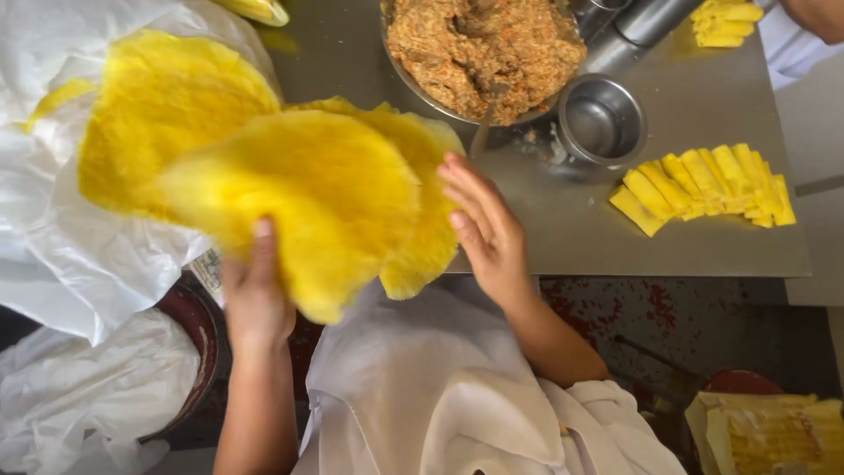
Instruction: The person is preparing lumpia by separating yellow wrappers, adding meat filling with a spoon, and rolling them into cylinders.
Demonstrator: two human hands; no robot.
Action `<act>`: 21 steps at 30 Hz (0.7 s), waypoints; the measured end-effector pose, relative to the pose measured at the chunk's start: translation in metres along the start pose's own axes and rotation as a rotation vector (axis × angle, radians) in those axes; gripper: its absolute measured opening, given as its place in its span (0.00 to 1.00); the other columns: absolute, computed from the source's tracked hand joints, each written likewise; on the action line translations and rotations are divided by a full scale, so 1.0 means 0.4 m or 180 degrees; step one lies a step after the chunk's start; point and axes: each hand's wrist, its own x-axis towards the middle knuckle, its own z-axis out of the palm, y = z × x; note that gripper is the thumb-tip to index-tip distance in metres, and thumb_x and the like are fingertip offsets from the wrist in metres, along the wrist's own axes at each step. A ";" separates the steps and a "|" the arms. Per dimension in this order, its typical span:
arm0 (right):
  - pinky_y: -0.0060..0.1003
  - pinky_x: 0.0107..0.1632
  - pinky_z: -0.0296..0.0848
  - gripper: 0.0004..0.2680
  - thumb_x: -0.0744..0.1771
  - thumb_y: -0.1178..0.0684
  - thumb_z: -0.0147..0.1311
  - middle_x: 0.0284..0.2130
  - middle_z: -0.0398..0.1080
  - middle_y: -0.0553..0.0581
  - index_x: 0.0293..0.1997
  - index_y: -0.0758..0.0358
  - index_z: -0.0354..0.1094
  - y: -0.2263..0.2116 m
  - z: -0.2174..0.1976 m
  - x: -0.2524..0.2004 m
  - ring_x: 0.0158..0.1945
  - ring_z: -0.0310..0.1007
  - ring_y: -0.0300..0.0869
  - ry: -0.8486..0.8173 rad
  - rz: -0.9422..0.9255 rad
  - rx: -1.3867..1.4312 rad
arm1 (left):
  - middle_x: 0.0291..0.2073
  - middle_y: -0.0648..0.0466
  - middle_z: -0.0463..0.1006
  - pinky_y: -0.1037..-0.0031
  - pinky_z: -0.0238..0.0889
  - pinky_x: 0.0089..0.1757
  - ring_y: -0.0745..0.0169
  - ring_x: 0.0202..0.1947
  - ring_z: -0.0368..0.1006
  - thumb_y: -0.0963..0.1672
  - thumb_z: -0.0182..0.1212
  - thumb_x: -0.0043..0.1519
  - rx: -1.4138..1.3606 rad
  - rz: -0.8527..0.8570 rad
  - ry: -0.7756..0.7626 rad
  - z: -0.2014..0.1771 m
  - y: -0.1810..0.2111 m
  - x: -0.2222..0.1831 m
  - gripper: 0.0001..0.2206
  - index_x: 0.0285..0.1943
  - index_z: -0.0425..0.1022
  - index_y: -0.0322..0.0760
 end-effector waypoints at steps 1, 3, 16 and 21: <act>0.54 0.69 0.56 0.17 0.70 0.60 0.43 0.68 0.52 0.65 0.68 0.68 0.51 0.009 0.010 0.008 0.69 0.54 0.57 -0.0039 0.0009 0.0018 | 0.44 0.44 0.77 0.69 0.76 0.39 0.62 0.38 0.78 0.49 0.55 0.67 0.0002 -0.0002 0.0044 -0.010 -0.026 0.020 0.21 0.63 0.65 0.30; 0.49 0.68 0.59 0.12 0.69 0.62 0.45 0.62 0.60 0.67 0.59 0.68 0.66 0.025 0.032 -0.002 0.66 0.60 0.57 -0.0660 -0.1166 -0.1031 | 0.48 0.39 0.73 0.63 0.75 0.39 0.50 0.42 0.77 0.50 0.46 0.69 0.0138 0.0144 -0.0856 -0.048 -0.089 0.033 0.24 0.66 0.61 0.25; 0.40 0.48 0.70 0.05 0.68 0.55 0.53 0.37 0.69 0.53 0.46 0.59 0.71 0.062 0.158 -0.011 0.42 0.72 0.46 -0.1633 -0.1780 -0.1794 | 0.27 0.39 0.80 0.71 0.77 0.32 0.54 0.28 0.80 0.38 0.58 0.63 0.0504 0.0160 -0.0925 -0.102 -0.116 -0.112 0.07 0.43 0.76 0.21; 0.34 0.36 0.68 0.01 0.66 0.57 0.55 0.27 0.63 0.49 0.37 0.58 0.67 0.086 0.175 -0.006 0.30 0.66 0.42 -0.1359 -0.2070 -0.2020 | 0.22 0.45 0.80 0.75 0.77 0.30 0.62 0.23 0.79 0.39 0.58 0.63 0.0996 0.0669 -0.0919 -0.070 -0.079 -0.108 0.06 0.39 0.78 0.25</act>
